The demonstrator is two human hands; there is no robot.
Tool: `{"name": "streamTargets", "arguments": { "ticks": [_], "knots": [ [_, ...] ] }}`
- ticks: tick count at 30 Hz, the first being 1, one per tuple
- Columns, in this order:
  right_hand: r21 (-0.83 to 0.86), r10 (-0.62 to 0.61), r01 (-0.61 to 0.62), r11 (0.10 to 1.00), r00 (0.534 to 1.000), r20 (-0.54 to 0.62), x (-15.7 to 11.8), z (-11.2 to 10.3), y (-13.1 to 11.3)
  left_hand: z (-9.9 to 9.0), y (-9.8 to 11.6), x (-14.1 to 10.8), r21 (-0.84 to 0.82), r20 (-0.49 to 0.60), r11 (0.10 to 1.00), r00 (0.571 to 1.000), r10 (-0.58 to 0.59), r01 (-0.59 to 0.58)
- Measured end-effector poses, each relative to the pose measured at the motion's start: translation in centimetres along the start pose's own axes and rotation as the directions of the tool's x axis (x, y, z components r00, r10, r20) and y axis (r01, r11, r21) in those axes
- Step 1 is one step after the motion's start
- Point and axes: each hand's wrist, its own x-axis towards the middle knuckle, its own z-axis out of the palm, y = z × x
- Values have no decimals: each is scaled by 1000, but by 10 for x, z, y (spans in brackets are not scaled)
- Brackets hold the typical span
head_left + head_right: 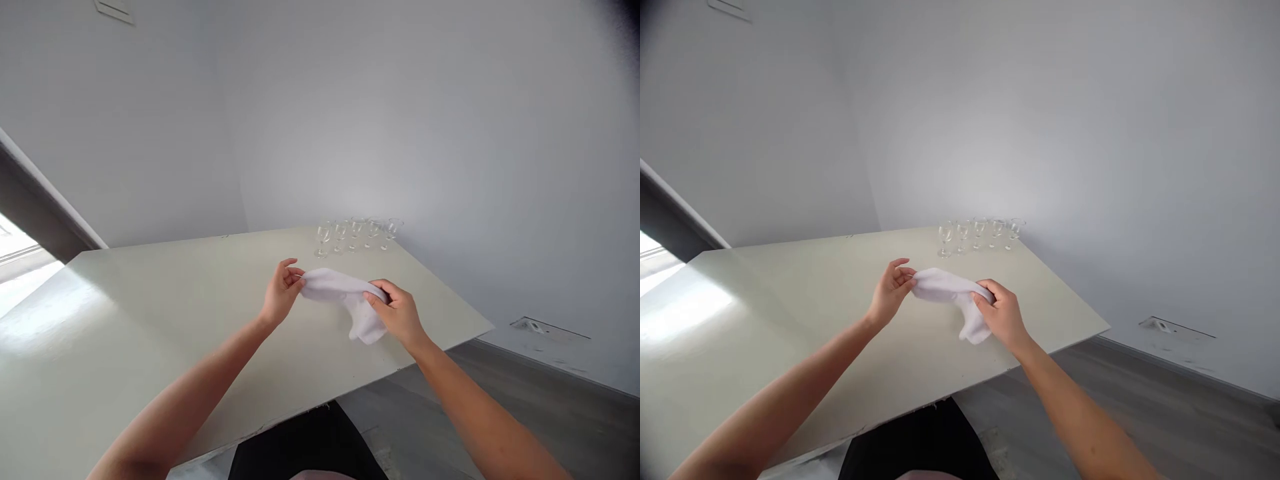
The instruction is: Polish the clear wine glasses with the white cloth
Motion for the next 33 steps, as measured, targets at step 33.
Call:
{"name": "streamTargets", "arguments": {
  "ticks": [33],
  "knots": [
    [-789, 371, -143, 597, 922, 113, 71, -102, 192, -80, -74, -8, 594, -370, 737, 923, -105, 322]
  ]
}}
